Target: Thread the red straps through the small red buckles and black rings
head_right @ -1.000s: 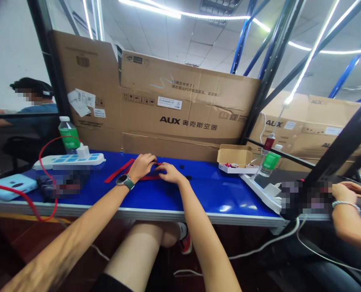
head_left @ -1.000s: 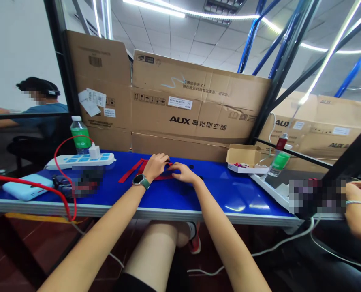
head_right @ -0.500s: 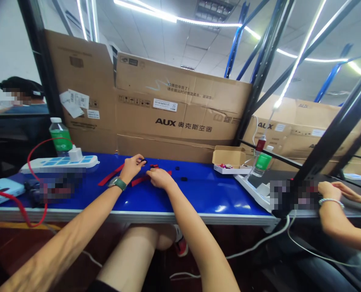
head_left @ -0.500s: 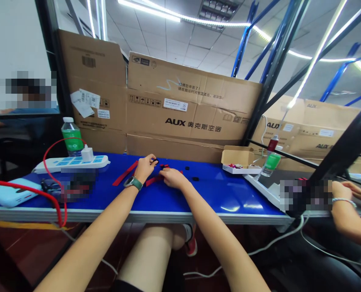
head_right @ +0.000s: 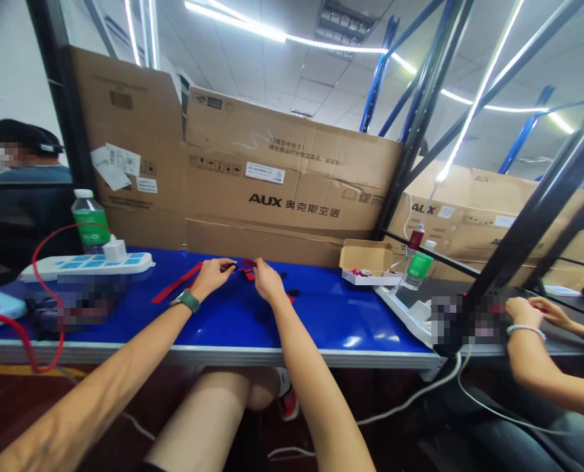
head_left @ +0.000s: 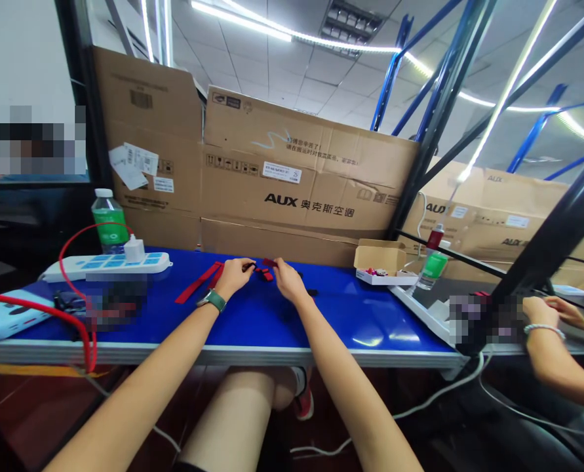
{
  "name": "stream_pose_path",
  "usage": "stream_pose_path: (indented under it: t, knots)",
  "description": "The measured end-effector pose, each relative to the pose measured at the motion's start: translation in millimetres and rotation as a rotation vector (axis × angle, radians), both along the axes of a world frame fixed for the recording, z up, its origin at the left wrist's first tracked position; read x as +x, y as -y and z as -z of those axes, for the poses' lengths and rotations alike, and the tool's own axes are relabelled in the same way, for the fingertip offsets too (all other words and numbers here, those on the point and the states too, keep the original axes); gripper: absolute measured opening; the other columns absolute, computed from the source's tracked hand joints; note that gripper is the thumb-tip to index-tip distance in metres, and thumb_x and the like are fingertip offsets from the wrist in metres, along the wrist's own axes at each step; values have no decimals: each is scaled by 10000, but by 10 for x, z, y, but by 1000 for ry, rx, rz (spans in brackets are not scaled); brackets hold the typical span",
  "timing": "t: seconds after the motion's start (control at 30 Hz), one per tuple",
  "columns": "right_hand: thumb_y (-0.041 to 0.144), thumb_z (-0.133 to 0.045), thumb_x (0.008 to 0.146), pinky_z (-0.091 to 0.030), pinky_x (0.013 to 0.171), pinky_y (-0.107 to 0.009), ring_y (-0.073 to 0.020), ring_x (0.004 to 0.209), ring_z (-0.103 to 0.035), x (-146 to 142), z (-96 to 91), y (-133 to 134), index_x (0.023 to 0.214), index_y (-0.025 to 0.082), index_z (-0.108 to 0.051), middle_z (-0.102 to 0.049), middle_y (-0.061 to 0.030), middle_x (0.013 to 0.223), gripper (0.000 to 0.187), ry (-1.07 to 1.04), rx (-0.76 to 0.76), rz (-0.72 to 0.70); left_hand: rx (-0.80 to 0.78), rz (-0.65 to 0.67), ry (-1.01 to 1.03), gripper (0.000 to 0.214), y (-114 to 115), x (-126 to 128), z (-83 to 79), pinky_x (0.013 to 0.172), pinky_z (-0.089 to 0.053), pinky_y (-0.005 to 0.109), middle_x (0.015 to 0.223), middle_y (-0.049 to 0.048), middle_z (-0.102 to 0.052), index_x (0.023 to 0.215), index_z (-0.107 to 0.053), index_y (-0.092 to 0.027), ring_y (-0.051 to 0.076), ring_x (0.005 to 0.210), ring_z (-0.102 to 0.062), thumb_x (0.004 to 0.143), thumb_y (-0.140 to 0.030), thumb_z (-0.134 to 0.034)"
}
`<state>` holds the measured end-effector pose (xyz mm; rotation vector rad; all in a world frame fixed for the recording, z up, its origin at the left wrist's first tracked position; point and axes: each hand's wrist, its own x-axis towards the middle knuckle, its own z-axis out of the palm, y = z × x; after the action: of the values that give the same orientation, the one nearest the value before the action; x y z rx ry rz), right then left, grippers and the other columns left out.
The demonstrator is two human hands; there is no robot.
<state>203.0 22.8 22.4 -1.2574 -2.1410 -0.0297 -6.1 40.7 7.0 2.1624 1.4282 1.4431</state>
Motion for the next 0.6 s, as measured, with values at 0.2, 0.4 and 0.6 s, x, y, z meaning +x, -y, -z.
stream_pose_path:
  t: [0.2,0.4,0.6]
  knots:
    - [371,-437,1040,-408,739,-243,-204,878,-688,-57,-40,71,1076,240,-633,-741,-69,966,238,166,48,107,-111,103,165,196,97,58,-57,665,-592,283,734,45,-767,980,-691,-174,215,701,-750,818,-282,-711]
    - [359,-453,1031,-376,676,-243,-206,833,-690,-101,-23,78,1028,228,-640,-745,-75,935,229,218,81,99,-86,208,235,164,68,69,-27,655,-595,295,720,48,-759,890,-661,-183,225,701,-752,800,-302,-730]
    - [350,-442,1042,-374,690,-231,-190,854,-684,-123,-21,109,1060,229,-620,-743,-70,959,216,196,52,51,-34,266,180,187,120,66,-54,670,-595,294,721,29,-754,954,-683,-192,204,677,-740,847,-346,-678]
